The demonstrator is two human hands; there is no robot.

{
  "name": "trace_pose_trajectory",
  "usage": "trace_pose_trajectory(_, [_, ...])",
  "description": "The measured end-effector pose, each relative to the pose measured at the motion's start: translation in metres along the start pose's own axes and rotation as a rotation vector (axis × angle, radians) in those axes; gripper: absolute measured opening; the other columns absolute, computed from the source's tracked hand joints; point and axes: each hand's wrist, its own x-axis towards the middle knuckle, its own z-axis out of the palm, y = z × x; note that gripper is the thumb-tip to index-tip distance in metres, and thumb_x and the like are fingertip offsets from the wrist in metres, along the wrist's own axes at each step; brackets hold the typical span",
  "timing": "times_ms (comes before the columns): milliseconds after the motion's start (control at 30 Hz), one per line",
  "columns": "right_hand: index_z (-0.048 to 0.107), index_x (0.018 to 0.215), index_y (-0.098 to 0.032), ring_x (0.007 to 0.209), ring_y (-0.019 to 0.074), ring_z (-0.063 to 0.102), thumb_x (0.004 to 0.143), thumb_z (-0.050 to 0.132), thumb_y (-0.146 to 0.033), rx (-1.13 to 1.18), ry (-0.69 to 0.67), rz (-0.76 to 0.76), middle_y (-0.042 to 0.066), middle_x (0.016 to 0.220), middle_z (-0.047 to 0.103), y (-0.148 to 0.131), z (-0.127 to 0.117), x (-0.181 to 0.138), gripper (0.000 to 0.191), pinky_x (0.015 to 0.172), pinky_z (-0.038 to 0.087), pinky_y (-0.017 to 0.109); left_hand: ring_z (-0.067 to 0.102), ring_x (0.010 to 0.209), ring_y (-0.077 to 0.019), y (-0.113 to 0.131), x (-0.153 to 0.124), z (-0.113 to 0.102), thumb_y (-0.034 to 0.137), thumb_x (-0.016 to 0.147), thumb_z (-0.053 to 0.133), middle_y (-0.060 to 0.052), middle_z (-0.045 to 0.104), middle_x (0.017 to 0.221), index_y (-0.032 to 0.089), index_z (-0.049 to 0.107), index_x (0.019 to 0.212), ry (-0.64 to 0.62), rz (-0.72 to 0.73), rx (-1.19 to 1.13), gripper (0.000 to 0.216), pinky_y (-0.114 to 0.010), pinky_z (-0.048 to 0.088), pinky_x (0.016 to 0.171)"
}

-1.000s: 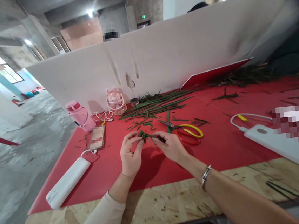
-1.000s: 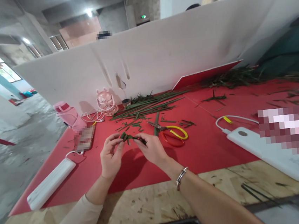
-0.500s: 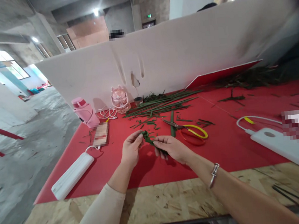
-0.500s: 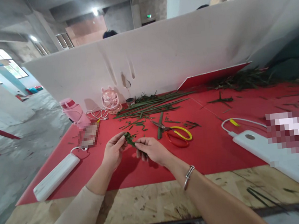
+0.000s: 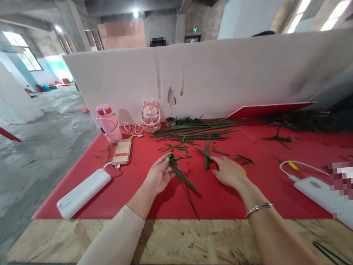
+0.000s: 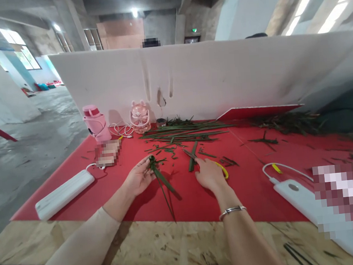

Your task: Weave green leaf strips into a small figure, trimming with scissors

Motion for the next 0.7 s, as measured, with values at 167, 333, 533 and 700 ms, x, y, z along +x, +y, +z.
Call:
trace_pose_trajectory(167, [0.043,0.129,-0.017,0.111,0.0361,0.047,0.076,0.053,-0.037,-0.05,0.119,0.18,0.02,0.12,0.048,0.001,0.006,0.001,0.057,0.083,0.04,0.047,0.065,0.066,-0.0135,0.0,-0.003,0.004,0.018,0.072,0.064,-0.002,0.066,0.089,0.02,0.059,0.089,0.034,0.01,0.018,0.019,-0.026,0.051,0.059])
trace_pose_trajectory(333, [0.047,0.126,-0.015,0.109,0.0317,0.052,0.081,0.043,-0.034,0.014,0.029,0.162,0.02,0.119,0.046,0.01,0.01,0.005,0.049,0.085,0.041,0.04,0.054,0.048,-0.0063,-0.001,-0.003,0.007,0.021,0.07,0.066,-0.002,0.066,0.081,0.017,0.061,0.091,0.051,0.097,0.037,0.022,-0.023,0.049,0.052])
trace_pose_trajectory(533, [0.045,0.129,-0.015,0.101,0.0317,0.058,0.073,0.05,-0.029,-0.031,-0.038,0.231,0.022,0.115,0.053,0.023,0.01,0.0,0.058,0.08,0.044,0.039,0.057,0.054,-0.0082,-0.001,-0.003,0.01,0.018,0.071,0.065,-0.004,0.065,0.074,0.013,0.062,0.092,0.076,0.115,0.01,0.021,-0.024,0.049,0.058])
trace_pose_trajectory(700, [0.061,0.103,-0.019,0.083,0.0243,0.063,0.064,0.059,-0.024,0.352,0.036,0.111,0.009,0.09,0.067,0.016,0.004,0.002,0.04,0.071,0.048,0.034,0.06,0.057,-0.0096,0.0,-0.003,0.012,0.017,0.069,0.067,-0.001,0.064,0.076,0.017,0.059,0.093,0.078,0.128,0.032,0.025,-0.022,0.049,0.055])
